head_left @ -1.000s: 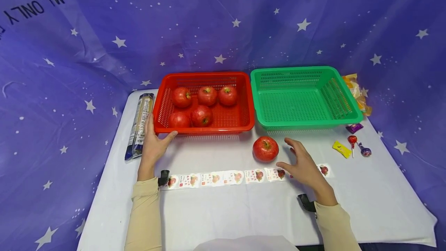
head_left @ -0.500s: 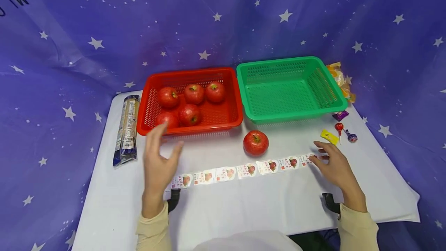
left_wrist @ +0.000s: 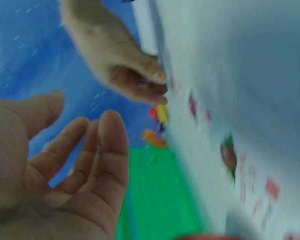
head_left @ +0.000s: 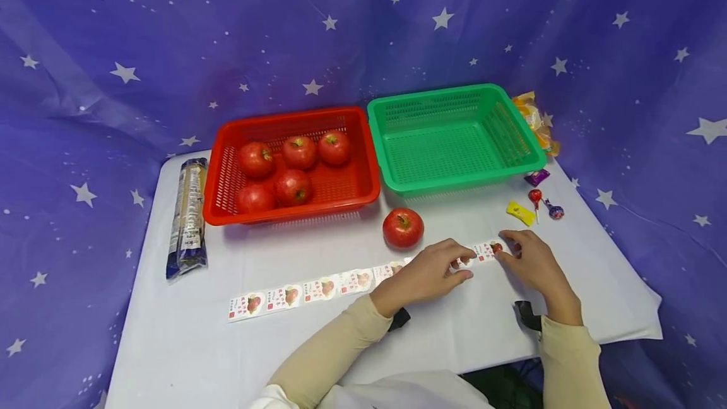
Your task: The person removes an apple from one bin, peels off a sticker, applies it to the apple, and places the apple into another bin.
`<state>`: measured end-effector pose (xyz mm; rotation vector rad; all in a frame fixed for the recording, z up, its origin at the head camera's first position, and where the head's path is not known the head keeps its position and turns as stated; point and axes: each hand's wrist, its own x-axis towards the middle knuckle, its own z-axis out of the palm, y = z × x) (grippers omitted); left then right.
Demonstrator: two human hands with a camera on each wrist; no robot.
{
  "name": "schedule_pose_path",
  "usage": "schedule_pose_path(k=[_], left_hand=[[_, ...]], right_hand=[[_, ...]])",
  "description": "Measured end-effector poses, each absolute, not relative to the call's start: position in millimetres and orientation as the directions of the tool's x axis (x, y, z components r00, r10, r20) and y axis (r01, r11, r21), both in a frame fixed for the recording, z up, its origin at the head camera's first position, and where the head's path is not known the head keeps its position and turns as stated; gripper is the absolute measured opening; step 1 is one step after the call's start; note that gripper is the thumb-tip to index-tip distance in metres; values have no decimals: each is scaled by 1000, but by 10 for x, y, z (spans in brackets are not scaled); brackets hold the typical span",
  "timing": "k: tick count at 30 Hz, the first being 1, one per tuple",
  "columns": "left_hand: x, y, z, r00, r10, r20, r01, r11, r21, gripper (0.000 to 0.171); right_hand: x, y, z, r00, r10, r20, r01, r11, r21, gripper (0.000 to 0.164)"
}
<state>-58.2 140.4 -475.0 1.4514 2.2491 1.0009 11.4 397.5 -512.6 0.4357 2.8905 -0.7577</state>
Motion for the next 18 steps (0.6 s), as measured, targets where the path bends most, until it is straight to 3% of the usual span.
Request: schedule_pose_path(k=[6, 14, 18], left_hand=[[-660, 1740, -4883, -483, 874, 63, 722, 356, 593, 36], [-673, 1917, -5001, -539, 841, 44, 688, 410, 599, 40], [-680, 2005, -4948, -577, 814, 61, 674, 433, 599, 45]], right_hand=[[59, 3976, -5122, -955, 232, -184, 292, 840, -457, 43], [52, 3975, -5085, -957, 224, -185, 287, 822, -492, 29], [64, 3945, -5006, -967, 229, -109, 252, 817, -519, 26]])
